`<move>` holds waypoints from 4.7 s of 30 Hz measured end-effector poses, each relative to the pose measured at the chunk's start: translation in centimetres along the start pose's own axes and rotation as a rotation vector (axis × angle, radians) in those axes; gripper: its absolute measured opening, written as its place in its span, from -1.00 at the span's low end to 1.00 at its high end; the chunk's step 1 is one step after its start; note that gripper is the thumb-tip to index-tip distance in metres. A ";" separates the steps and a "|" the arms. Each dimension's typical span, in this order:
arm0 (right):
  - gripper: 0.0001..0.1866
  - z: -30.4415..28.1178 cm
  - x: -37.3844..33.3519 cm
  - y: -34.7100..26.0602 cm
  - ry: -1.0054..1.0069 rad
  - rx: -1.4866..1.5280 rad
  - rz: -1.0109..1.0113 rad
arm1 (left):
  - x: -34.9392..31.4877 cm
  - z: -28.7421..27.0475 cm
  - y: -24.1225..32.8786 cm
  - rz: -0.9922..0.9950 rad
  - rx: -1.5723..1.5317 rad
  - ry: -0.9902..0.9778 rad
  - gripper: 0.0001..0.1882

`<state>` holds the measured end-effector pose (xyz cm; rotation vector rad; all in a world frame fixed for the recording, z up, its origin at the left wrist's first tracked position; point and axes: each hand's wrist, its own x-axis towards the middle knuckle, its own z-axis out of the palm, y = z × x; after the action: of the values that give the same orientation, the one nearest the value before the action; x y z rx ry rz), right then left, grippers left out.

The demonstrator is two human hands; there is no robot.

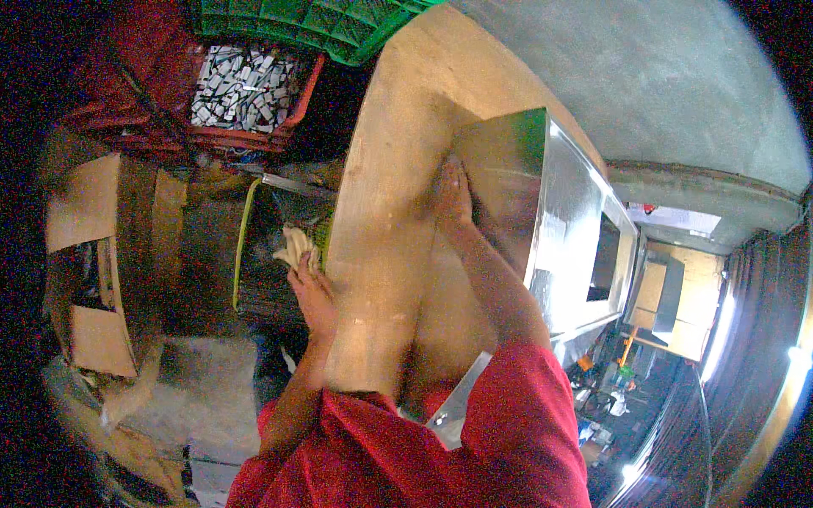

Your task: The person wipes a large stainless steel surface with a cloth, repeatedly dipping the cloth into a bucket of water and wringing it out. The person cleans the top and side panels of the metal unit, moving around the object to reach different areas.

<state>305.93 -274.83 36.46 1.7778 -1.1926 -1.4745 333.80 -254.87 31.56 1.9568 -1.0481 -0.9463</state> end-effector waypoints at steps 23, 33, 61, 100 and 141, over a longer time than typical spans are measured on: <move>-0.34 -6.2 -19.7 2.1 0.227 0.078 0.104 | -6.1 -15.4 -15.1 0.258 0.171 -0.029 -0.57; -0.37 -1.9 -44.9 -22.0 0.236 0.406 -0.056 | -19.8 -31.7 -36.1 0.013 0.627 -0.153 -0.41; -0.31 33.3 -87.0 -56.4 -0.983 2.787 1.405 | -38.9 5.9 -25.2 0.027 1.263 -1.310 -0.22; -0.35 135.5 -44.9 20.1 0.028 2.912 1.333 | -78.2 44.3 17.2 -0.271 0.769 -0.711 -0.53; -0.70 76.8 -70.6 31.2 1.374 2.405 0.540 | -70.6 45.4 54.4 1.215 -0.098 -0.077 -0.71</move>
<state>222.55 -217.58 76.77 1.8370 -1.8966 2.3525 247.81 -226.74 74.18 0.8619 -1.8225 -0.3432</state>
